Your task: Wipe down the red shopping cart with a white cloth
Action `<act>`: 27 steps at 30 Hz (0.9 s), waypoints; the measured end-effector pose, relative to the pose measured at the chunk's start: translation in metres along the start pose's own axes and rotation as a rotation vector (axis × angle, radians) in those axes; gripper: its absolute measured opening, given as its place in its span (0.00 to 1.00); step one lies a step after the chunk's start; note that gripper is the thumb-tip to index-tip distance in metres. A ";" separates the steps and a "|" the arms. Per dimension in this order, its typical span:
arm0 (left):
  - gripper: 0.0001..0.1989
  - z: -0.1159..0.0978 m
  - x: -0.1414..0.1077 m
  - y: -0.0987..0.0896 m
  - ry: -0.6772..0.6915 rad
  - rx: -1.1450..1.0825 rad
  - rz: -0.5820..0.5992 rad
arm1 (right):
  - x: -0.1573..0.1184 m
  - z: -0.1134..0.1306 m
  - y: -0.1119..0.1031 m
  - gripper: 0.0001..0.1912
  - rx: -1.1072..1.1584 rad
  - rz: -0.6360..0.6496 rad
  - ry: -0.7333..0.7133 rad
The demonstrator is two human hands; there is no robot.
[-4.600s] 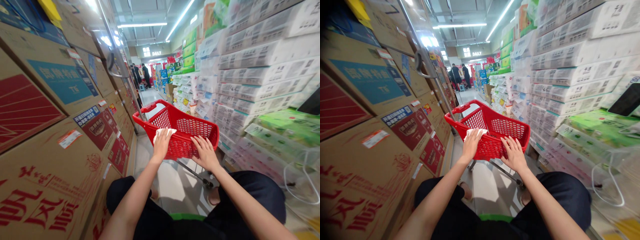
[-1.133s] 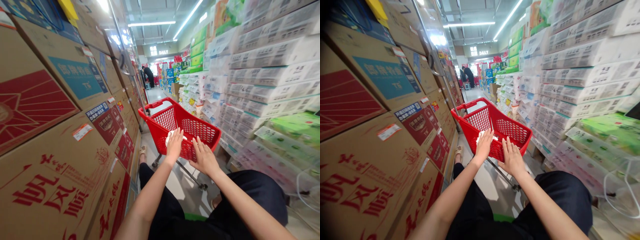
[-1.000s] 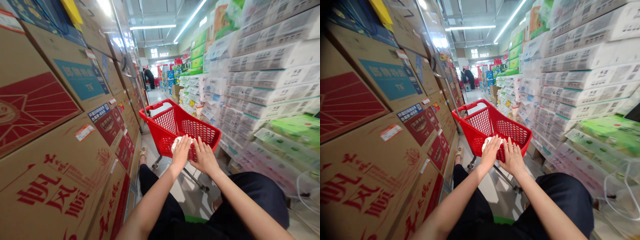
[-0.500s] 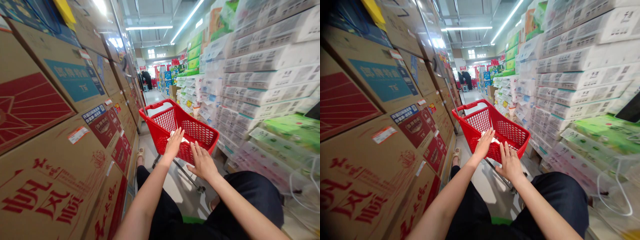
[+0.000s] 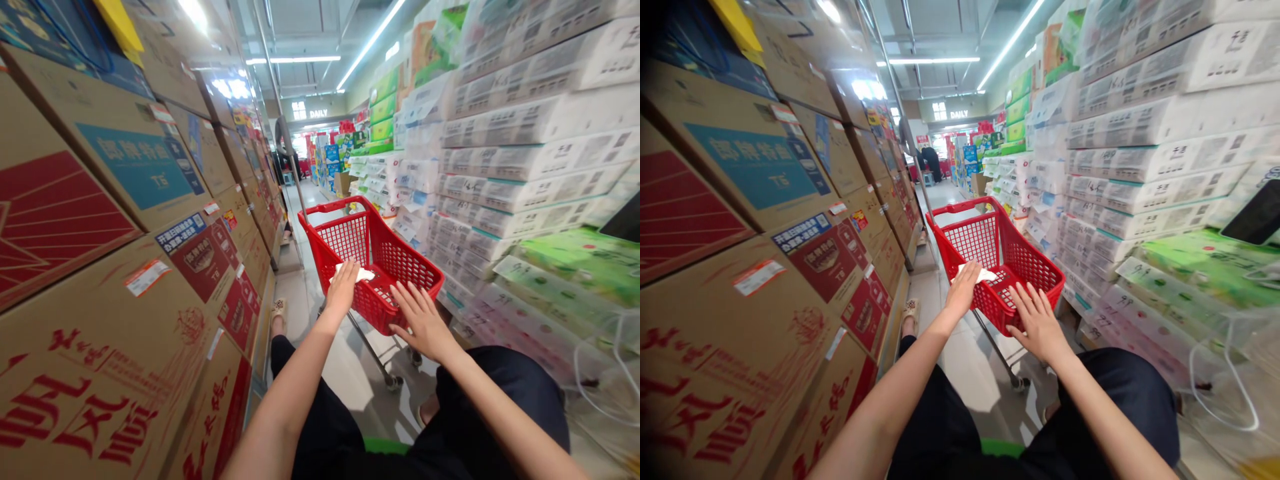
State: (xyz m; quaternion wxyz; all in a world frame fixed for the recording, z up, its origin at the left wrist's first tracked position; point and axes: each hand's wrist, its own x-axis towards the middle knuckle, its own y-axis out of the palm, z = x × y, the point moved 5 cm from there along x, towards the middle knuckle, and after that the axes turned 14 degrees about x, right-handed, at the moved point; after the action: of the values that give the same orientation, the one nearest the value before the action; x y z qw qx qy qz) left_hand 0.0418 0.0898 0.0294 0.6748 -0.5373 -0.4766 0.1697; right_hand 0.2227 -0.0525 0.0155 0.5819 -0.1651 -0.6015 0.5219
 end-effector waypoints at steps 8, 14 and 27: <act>0.35 -0.023 -0.025 0.000 -0.076 -0.039 -0.020 | -0.002 0.008 0.017 0.57 -0.030 -0.054 0.094; 0.34 -0.029 -0.055 -0.012 0.027 -0.037 0.091 | 0.006 0.027 0.020 0.56 0.028 -0.028 0.015; 0.34 -0.016 -0.046 -0.008 -0.020 0.119 0.035 | -0.011 -0.045 0.005 0.51 -0.104 -0.120 0.129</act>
State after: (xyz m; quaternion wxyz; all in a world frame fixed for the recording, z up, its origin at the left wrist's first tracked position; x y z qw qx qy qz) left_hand 0.0305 0.0441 0.0159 0.6978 -0.5028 -0.4629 0.2145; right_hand 0.2631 -0.0393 -0.0040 0.6404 -0.1919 -0.5977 0.4425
